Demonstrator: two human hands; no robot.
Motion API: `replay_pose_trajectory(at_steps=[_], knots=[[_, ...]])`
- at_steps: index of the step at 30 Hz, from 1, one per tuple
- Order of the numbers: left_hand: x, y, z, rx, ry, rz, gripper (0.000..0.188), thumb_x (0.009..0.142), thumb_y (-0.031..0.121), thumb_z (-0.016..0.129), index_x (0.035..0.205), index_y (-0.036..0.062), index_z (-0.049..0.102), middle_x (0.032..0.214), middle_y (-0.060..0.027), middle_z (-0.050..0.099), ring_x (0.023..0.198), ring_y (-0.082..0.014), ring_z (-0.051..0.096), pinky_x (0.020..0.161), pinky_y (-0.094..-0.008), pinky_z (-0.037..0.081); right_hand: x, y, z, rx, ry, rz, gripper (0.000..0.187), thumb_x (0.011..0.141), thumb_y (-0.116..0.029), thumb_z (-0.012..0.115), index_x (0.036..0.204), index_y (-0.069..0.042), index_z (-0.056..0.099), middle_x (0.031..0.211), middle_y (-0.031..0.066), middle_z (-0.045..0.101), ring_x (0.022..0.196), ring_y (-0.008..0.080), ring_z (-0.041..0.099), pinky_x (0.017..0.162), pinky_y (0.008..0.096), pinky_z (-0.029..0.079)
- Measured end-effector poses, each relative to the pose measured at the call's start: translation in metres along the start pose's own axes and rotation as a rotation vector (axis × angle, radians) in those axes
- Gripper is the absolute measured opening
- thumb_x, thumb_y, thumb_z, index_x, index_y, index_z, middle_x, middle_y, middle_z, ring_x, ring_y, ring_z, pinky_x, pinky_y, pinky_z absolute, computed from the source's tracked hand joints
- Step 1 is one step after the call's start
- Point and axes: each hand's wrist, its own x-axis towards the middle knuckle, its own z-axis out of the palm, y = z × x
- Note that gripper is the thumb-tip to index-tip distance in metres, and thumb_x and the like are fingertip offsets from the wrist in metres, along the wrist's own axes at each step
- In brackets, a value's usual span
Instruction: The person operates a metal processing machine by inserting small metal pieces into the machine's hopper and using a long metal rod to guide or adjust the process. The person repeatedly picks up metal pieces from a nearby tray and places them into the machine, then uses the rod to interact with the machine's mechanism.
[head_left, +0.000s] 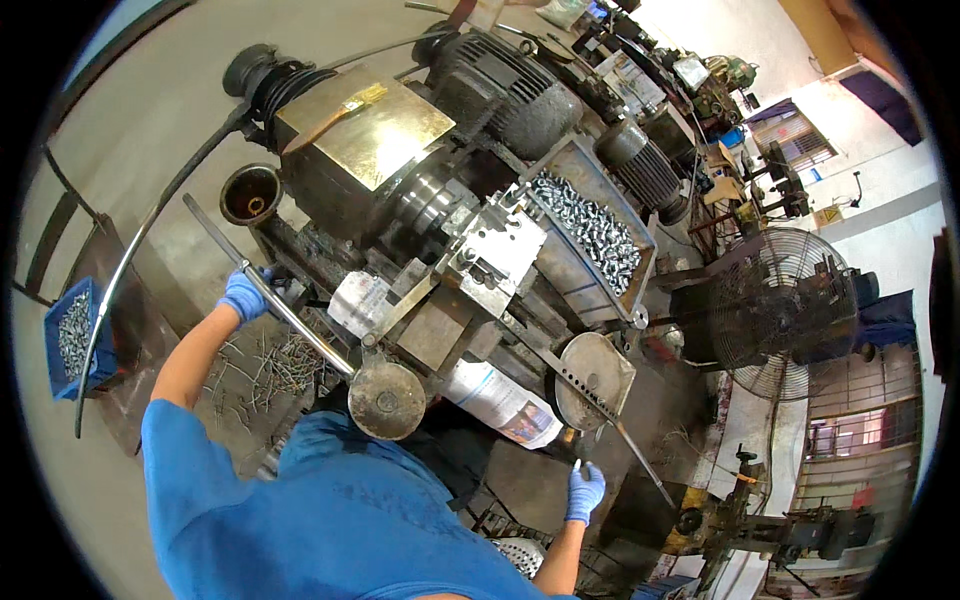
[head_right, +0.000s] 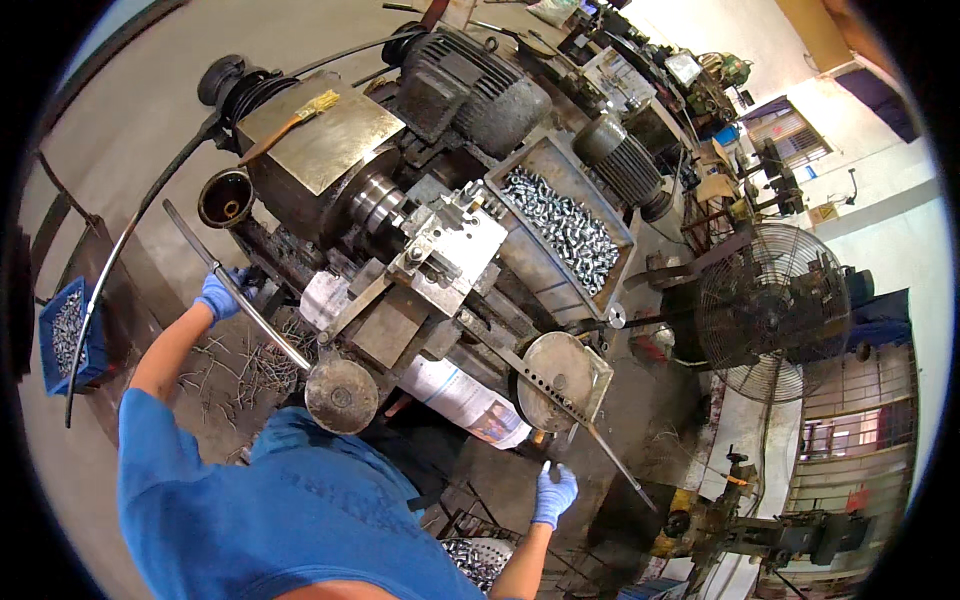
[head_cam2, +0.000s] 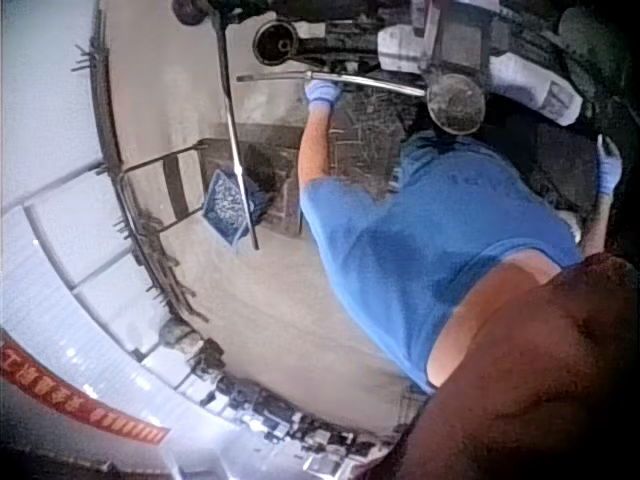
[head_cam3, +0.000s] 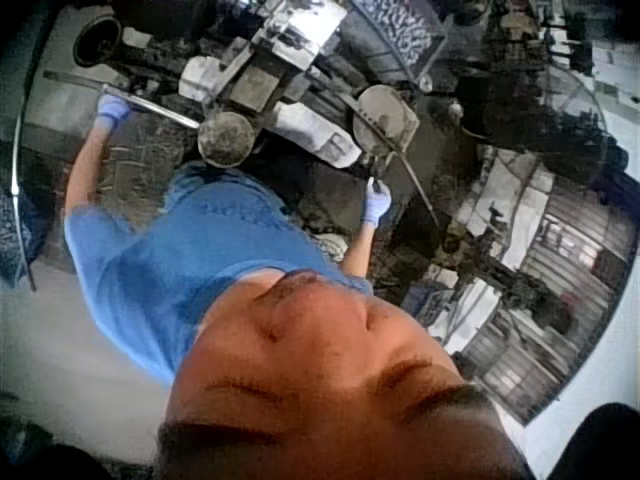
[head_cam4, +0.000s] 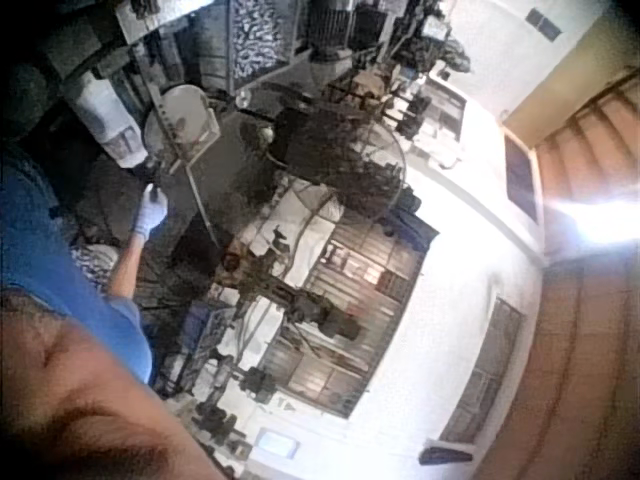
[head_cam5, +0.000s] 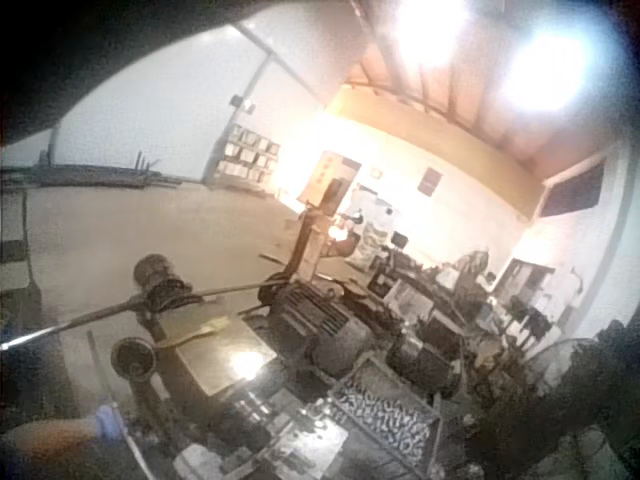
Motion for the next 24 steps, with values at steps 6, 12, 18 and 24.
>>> replay_pose_trajectory(at_steps=[6,12,18,24], knots=[[-0.034,0.08,0.029,-0.355,0.277,-0.463,0.032,0.083,0.032,0.057,0.113,0.0204,0.06,0.1,-0.0162,0.062,0.088,-0.0351,0.06,0.074,-0.0421,0.048,-0.005,-0.07,-0.045,0.194,-0.286,0.171,0.028,0.074,-0.027,0.071,0.084,-0.001,0.069,0.081,0.0139,0.068,0.076,0.0244,0.066,0.076,0.032,0.05],[-0.003,-0.01,0.037,0.058,-0.114,0.116,0.032,0.076,0.038,0.058,0.094,0.0115,0.061,0.079,-0.0165,0.064,0.075,-0.035,0.062,0.064,-0.0423,0.05,0.074,-0.154,-0.095,0.43,-0.47,-0.144,0.019,0.08,-0.017,0.064,0.078,0.002,0.067,0.065,0.0073,0.065,0.059,0.0072,0.056,0.057,0.0262,0.046],[-0.031,0.005,-0.013,-0.144,-0.238,-0.118,0.024,0.078,0.03,0.057,0.092,0.0121,0.065,0.088,-0.0157,0.065,0.084,-0.0359,0.061,0.074,-0.0431,0.049,0.15,-0.341,-0.119,0.746,-0.657,-0.429,0.039,0.087,-0.024,0.058,0.056,-0.001,0.055,0.049,-0.0035,0.04,0.049,0.0048,0.036,0.045,0.0263,0.03],[-0.074,-0.033,-0.156,-0.166,0.207,-0.189,0.034,0.087,0.034,0.051,0.109,0.0108,0.061,0.089,-0.0171,0.064,0.083,-0.0343,0.061,0.074,-0.0421,0.048,0.183,-0.487,-0.072,0.268,-0.673,-0.662,0.053,0.082,-0.049,0.056,0.06,-0.001,0.062,0.046,0.0109,0.051,0.044,0.0181,0.044,0.049,0.0335,0.039]])
